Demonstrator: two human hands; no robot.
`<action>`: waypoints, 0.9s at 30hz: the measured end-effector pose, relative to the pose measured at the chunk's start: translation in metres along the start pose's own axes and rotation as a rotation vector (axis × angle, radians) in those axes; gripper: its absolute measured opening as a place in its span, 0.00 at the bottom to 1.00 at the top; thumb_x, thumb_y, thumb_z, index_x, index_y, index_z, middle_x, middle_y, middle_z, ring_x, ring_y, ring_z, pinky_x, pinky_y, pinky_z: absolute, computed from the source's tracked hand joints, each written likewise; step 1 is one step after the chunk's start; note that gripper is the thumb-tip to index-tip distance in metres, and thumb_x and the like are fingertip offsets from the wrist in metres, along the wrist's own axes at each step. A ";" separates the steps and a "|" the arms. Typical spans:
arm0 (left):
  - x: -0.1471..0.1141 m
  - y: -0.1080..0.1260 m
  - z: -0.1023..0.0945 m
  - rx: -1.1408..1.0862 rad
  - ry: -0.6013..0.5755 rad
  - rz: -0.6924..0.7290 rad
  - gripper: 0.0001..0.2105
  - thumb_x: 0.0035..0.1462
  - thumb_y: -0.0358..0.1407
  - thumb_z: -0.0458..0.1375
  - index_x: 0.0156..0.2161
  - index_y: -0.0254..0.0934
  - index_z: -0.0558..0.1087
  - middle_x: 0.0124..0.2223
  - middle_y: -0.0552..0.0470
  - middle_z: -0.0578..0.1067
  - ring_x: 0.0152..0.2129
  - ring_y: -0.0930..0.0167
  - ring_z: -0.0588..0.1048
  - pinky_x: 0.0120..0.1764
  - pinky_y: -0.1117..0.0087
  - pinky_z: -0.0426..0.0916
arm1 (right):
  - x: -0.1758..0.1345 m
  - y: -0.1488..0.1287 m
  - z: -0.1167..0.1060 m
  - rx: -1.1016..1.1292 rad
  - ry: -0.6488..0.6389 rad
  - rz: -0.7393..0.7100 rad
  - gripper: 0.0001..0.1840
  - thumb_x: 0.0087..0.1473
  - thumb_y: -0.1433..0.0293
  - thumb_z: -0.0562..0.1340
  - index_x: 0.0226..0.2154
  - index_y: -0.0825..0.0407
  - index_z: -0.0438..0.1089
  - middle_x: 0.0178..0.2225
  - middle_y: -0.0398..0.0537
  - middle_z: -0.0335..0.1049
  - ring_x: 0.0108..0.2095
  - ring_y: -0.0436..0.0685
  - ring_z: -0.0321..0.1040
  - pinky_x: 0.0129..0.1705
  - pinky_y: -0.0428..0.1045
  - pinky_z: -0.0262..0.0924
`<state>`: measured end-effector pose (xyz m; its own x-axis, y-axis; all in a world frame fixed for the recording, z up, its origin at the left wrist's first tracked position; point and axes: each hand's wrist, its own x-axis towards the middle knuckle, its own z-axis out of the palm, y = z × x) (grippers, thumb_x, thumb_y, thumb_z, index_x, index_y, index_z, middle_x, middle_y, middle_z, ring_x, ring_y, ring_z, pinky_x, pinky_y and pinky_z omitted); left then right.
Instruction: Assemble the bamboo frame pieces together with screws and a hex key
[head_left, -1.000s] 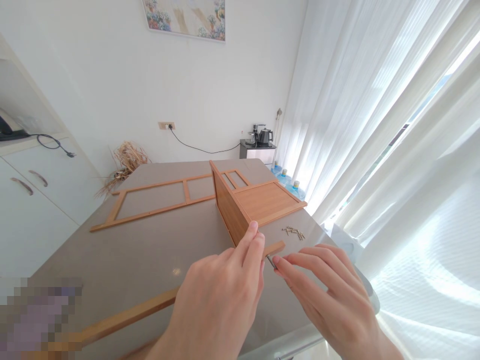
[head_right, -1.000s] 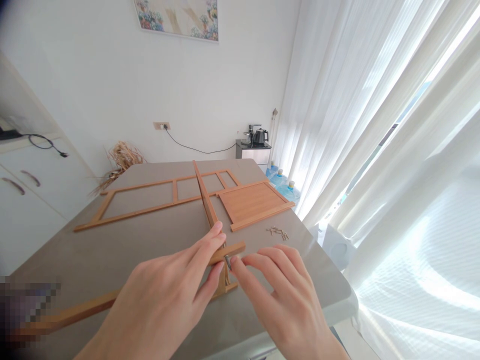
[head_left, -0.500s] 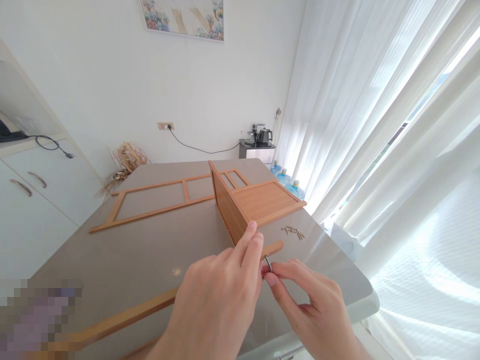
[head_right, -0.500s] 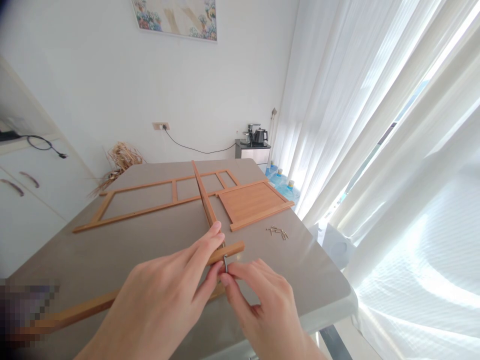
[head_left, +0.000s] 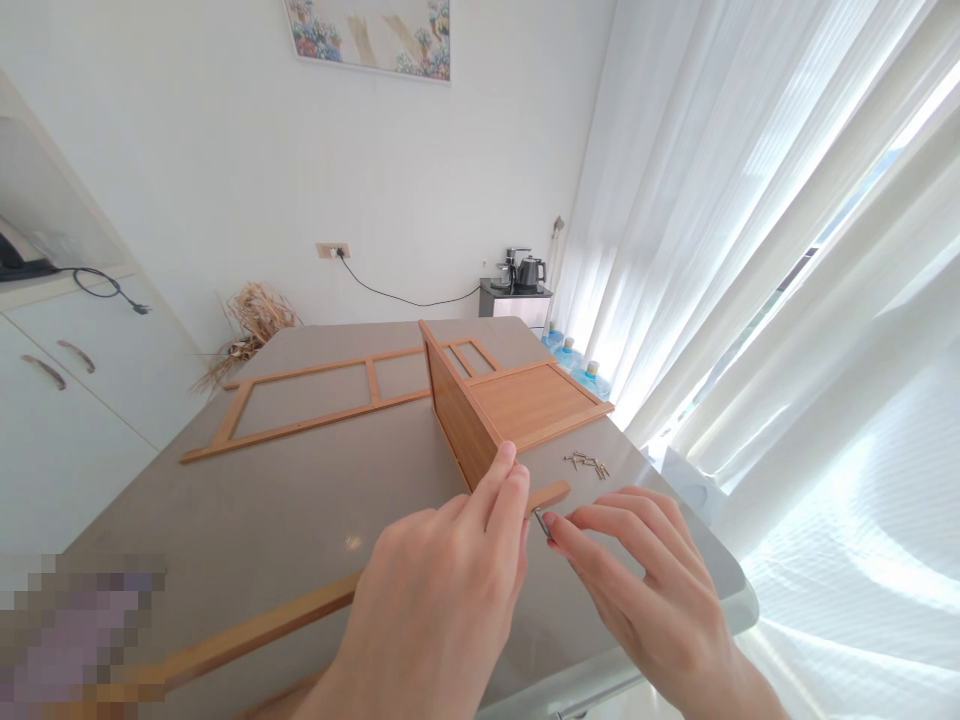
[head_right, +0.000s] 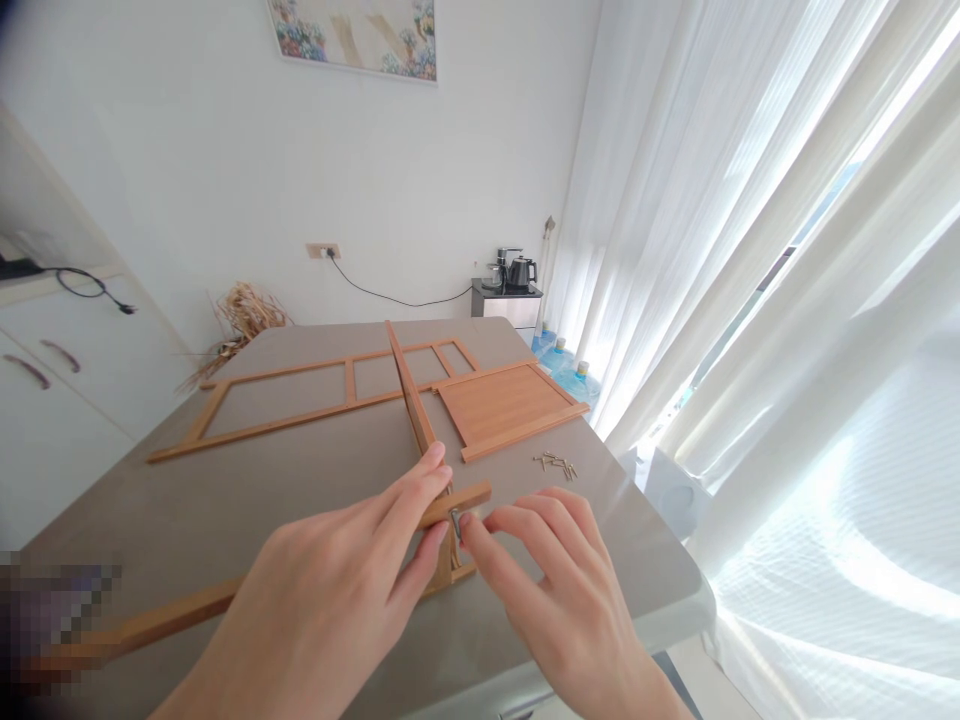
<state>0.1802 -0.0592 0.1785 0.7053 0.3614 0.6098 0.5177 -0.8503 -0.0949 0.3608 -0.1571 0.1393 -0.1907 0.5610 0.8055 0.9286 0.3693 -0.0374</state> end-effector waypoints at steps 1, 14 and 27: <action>0.000 0.000 0.000 0.002 -0.006 -0.002 0.15 0.63 0.26 0.52 0.53 0.33 0.73 0.60 0.47 0.75 0.29 0.67 0.83 0.17 0.66 0.69 | 0.000 0.000 -0.001 -0.004 -0.001 -0.001 0.18 0.57 0.87 0.62 0.49 0.60 0.74 0.39 0.53 0.73 0.40 0.57 0.65 0.44 0.57 0.59; 0.002 0.001 -0.001 -0.019 -0.022 -0.002 0.14 0.65 0.27 0.52 0.53 0.33 0.72 0.60 0.47 0.75 0.29 0.67 0.84 0.19 0.66 0.73 | 0.019 -0.005 -0.020 -0.133 -0.093 -0.073 0.17 0.62 0.85 0.56 0.48 0.58 0.74 0.39 0.52 0.77 0.41 0.57 0.69 0.49 0.57 0.58; 0.002 0.001 -0.001 0.012 -0.027 -0.003 0.14 0.64 0.25 0.54 0.53 0.33 0.73 0.61 0.47 0.73 0.31 0.67 0.84 0.20 0.67 0.72 | 0.013 -0.010 -0.001 0.121 -0.087 0.094 0.11 0.61 0.84 0.62 0.42 0.54 0.70 0.33 0.45 0.74 0.33 0.52 0.69 0.39 0.52 0.62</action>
<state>0.1814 -0.0598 0.1806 0.7163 0.3744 0.5888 0.5255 -0.8446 -0.1022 0.3498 -0.1542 0.1506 -0.1365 0.6576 0.7409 0.8996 0.3955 -0.1853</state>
